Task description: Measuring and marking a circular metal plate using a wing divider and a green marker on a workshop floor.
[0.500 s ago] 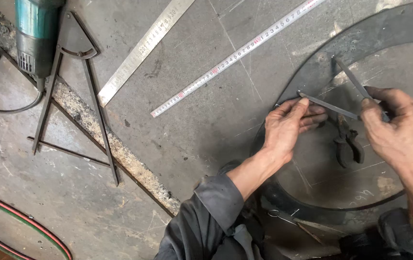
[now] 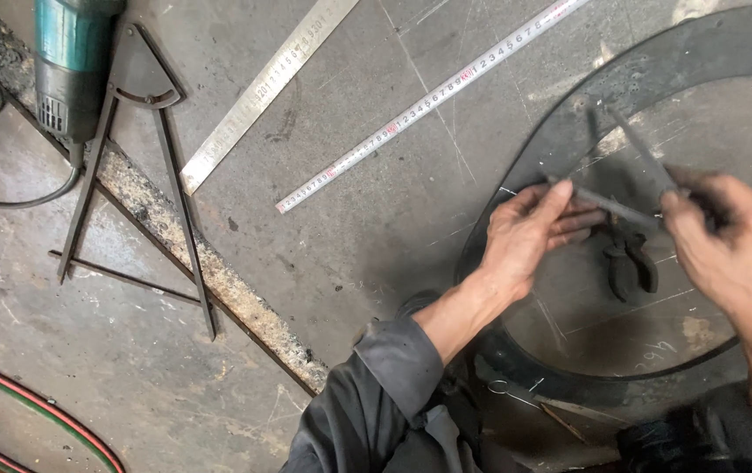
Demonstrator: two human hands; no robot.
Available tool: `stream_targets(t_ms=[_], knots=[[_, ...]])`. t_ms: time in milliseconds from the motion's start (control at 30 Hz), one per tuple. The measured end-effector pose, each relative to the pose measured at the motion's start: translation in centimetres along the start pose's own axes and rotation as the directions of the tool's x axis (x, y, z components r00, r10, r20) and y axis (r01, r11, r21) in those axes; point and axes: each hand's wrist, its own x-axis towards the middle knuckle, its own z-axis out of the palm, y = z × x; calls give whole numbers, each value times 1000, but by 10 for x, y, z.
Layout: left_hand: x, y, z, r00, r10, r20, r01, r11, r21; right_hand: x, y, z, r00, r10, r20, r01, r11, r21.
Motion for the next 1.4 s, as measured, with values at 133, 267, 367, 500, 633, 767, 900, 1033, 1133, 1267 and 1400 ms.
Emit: stream_targets(t_ms=[133,267,367,500,633,767,900,1033,1133,1267,1400], knots=[[-21,-22,-33,988,117,98,-112,992,-51,-41,55,30,996,36,76,-58,948,313],[-61,-17,-67,980,114,162,-134,984,120,-36,76,52,767,637,77,-623,712,325],[-84,-19,-91,973,54,226,-107,967,230,-33,91,76,854,517,-61,-418,752,509],[-94,-25,-110,952,-7,305,-93,946,311,-44,102,94,814,533,-230,-309,734,605],[-89,-19,-108,933,43,358,-176,921,346,-26,5,39,676,735,-60,-390,425,817],[-92,-14,-108,916,-54,398,-132,896,424,-25,-17,44,854,521,-20,-242,430,870],[-95,-9,-104,905,-93,415,-141,856,498,-10,-14,77,957,289,7,-139,438,888],[-92,-12,-106,899,-100,425,-128,871,474,7,-36,73,992,125,-33,-32,487,873],[-92,-13,-107,902,-90,422,-138,867,479,10,-35,78,995,87,-50,-35,768,639],[-91,-13,-108,913,-100,396,-112,871,478,10,-29,86,993,22,-116,55,781,622],[-91,-15,-110,912,-102,397,-103,880,463,8,-26,89,987,-34,-155,118,812,572]])
